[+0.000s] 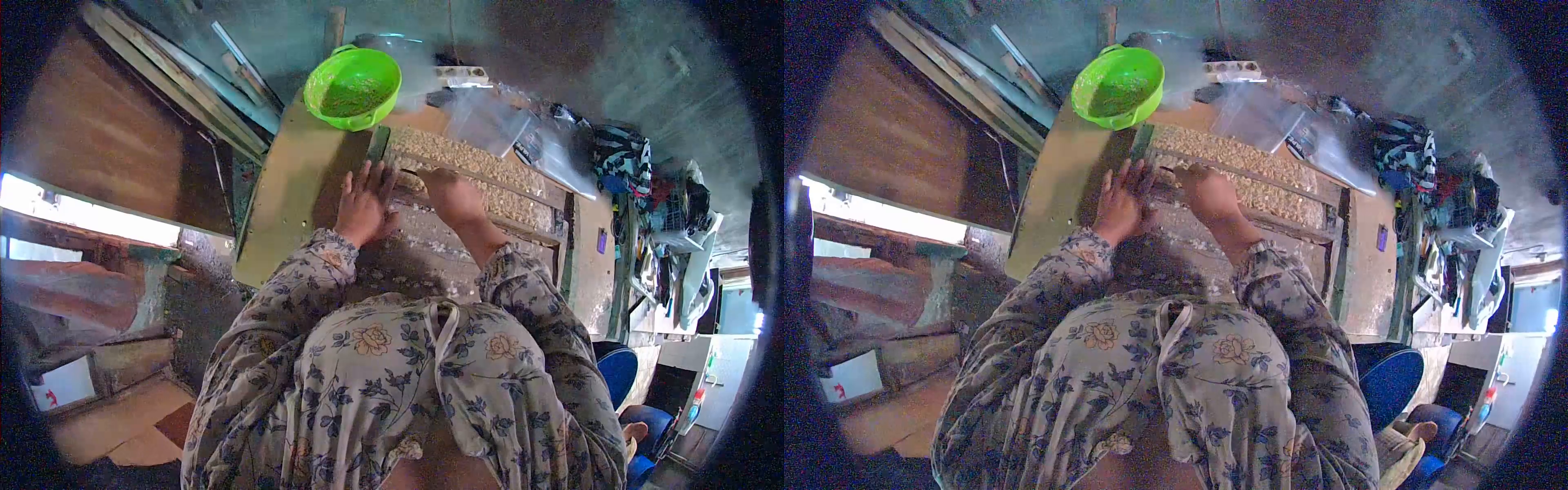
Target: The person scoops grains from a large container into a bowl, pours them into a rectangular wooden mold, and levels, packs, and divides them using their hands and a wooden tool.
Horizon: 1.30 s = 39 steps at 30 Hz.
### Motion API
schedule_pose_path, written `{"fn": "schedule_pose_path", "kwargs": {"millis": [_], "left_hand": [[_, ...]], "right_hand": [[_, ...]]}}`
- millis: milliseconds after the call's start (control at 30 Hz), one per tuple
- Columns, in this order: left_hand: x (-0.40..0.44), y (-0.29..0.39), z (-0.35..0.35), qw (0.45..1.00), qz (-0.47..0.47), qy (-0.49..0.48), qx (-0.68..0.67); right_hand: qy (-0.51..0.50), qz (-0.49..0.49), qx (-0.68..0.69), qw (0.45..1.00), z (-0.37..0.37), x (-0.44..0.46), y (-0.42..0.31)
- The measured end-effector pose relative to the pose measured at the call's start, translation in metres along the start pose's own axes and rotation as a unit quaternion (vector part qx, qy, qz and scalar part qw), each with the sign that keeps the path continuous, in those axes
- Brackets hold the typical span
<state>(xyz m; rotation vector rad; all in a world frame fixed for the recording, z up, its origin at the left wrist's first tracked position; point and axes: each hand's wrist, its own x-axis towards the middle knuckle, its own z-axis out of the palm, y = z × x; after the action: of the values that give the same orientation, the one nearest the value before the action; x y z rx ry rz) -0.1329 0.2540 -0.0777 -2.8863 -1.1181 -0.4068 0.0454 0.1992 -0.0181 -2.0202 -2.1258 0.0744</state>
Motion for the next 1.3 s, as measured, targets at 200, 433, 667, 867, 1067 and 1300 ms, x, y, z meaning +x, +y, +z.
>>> {"fn": "schedule_pose_path", "kwargs": {"millis": [200,433,667,867,1067,1300], "left_hand": [[-0.001,0.004,-0.012,1.0,-0.004,-0.004,-0.011],[0.026,0.022,-0.022,0.999,0.041,-0.008,-0.024],[0.102,0.123,0.033,0.967,0.221,-0.035,-0.124],[0.121,0.189,0.046,0.951,0.268,-0.087,-0.129],[0.12,0.195,0.042,0.95,0.279,-0.081,-0.117],[0.113,0.17,0.033,0.965,0.24,-0.051,-0.092]], "right_hand": [[-0.073,0.044,-0.001,0.996,0.009,0.005,0.001],[0.117,0.196,0.098,0.969,-0.043,-0.055,0.047],[0.261,0.37,0.107,0.885,-0.033,-0.181,0.154],[0.136,0.394,0.076,0.906,-0.046,-0.193,0.149],[0.08,0.371,0.065,0.923,-0.032,-0.199,0.156],[0.179,0.311,0.105,0.927,-0.026,-0.201,0.157]]}}
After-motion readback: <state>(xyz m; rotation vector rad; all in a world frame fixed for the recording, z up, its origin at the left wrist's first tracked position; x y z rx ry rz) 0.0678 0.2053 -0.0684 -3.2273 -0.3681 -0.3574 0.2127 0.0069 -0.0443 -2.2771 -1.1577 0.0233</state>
